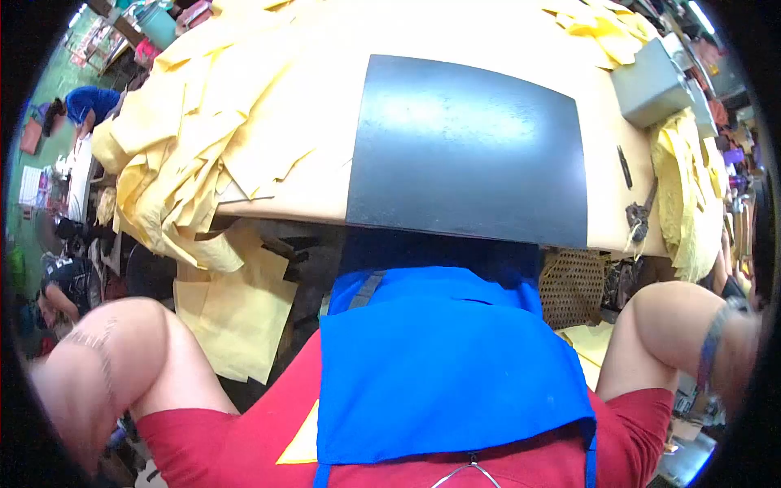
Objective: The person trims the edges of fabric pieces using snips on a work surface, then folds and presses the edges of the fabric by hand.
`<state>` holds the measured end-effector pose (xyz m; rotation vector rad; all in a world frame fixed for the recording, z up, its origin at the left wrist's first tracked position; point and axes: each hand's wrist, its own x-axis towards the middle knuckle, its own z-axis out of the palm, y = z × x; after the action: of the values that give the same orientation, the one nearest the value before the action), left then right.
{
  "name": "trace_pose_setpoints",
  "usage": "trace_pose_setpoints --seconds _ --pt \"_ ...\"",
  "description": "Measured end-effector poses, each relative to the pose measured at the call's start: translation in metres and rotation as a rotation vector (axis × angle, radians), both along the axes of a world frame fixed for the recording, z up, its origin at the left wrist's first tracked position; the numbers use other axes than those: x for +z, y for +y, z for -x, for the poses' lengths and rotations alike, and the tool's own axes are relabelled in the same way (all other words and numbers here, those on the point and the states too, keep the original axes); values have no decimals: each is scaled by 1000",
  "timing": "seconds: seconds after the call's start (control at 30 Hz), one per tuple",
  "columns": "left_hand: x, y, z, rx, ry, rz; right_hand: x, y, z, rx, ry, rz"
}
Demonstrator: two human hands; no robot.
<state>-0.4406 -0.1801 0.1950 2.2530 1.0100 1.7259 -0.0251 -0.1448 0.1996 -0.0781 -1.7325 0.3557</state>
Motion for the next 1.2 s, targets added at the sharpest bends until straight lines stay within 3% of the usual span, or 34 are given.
trace_pose_setpoints --seconds 0.1,0.27,0.6,1.0,1.2 --pt "20 1 -30 -399 311 -209 36 -45 17 1 -150 -223" --pt "29 11 -69 -579 474 -247 58 -79 18 -116 -203 -324" --pt "43 29 -86 -577 538 -330 61 -105 3 -285 -241 -422" --pt "36 35 -73 -540 574 -393 45 -97 0 -314 -259 -504" --pt "53 25 -21 -470 386 -475 43 -75 7 -283 -247 -479"
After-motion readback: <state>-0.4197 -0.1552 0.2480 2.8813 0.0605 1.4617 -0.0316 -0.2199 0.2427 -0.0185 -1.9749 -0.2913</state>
